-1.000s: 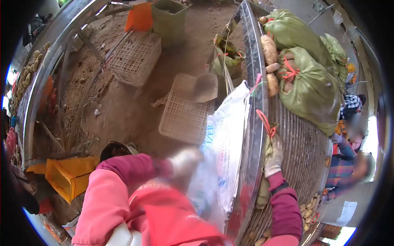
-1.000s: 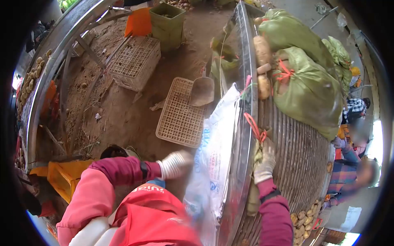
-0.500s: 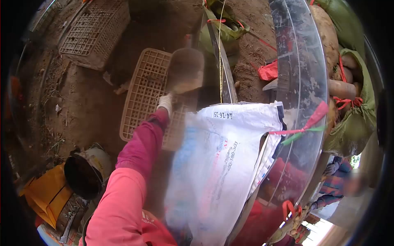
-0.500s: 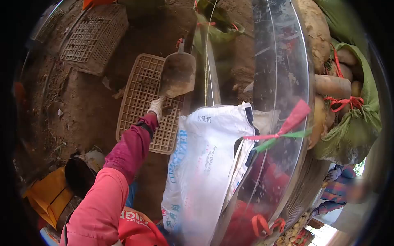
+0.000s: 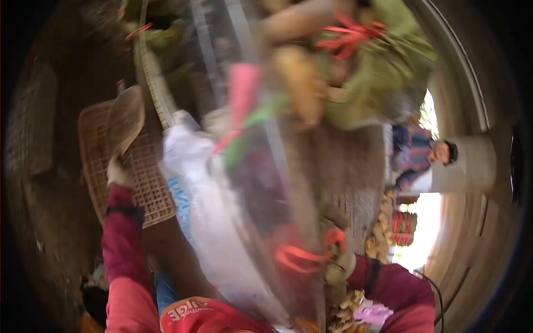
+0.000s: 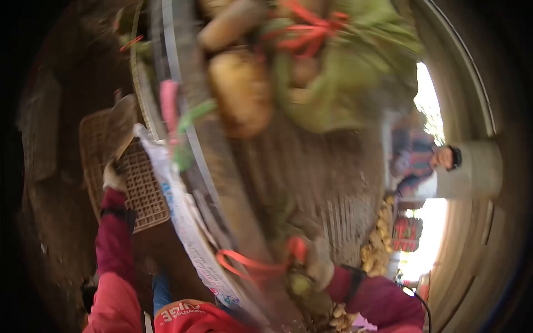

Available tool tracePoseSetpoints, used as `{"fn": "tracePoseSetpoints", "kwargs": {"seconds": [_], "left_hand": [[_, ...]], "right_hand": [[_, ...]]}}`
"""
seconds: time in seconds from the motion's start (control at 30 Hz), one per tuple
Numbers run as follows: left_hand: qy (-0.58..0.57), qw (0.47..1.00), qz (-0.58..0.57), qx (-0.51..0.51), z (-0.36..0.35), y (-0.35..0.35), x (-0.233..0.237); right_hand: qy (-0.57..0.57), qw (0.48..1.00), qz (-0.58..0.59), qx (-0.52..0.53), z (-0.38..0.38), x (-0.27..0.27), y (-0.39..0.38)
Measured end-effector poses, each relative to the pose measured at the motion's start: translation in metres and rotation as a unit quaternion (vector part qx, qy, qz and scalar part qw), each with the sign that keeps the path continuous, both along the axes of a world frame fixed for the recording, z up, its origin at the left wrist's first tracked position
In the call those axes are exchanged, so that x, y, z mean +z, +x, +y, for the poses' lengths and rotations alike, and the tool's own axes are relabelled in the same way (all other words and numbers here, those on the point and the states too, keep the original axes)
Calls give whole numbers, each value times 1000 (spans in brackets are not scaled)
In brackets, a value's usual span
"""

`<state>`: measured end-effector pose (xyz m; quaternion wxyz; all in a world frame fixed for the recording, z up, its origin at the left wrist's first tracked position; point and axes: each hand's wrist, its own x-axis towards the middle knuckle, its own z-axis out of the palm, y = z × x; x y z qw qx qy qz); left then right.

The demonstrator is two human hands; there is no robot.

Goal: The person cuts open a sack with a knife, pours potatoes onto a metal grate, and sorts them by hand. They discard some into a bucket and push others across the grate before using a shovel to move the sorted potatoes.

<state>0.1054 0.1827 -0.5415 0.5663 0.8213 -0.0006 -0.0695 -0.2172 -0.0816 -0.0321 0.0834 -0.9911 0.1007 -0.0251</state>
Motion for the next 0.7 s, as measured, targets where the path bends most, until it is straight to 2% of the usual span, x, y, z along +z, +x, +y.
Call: {"fn": "tracePoseSetpoints", "kwargs": {"seconds": [0.03,0.07,0.1,0.13,0.17,0.2,0.23,0.27,0.3,0.37,0.4,0.5,0.53,0.57,0.6,0.63,0.7], "left_hand": [[-77,996,38,15,20,-9,17],[-290,931,198,102,34,-22,41],[-431,827,301,201,54,-31,80],[-470,784,324,243,72,-42,118],[-426,823,304,220,84,-57,178],[-392,853,248,242,103,-61,205],[-432,867,221,111,151,-55,204],[-282,959,38,-2,159,-60,240],[-119,977,-170,-42,167,-65,277],[-214,952,-219,-2,136,-74,392],[-412,906,82,47,123,-87,440],[-368,924,58,-89,62,-127,547],[-362,925,65,-92,26,-155,593],[-362,924,54,-113,-3,-170,609],[-339,913,91,-207,-24,-184,635],[-307,911,105,-255,-55,-192,644],[-313,880,136,-330,-123,-221,650]], "right_hand": [[0,1000,-21,17,2,-2,7],[-8,999,-46,26,2,-2,14],[80,990,-98,66,3,2,26],[97,993,-41,55,-7,-10,15],[85,995,-20,53,-11,-18,13],[90,991,-63,76,-12,-17,13],[92,985,-108,97,-13,-15,13],[83,984,-123,98,-13,-19,11],[76,983,-137,100,-13,-22,10],[83,985,-120,90,-9,-14,12],[91,986,-112,83,-7,-10,12],[75,973,-194,99,-4,-9,8],[81,979,-171,80,-2,-12,8],[87,983,-148,63,-2,-16,9],[93,987,-122,43,-1,-16,10],[157,984,-89,5,3,-11,15],[131,991,-33,-4,24,19,-10]]}}
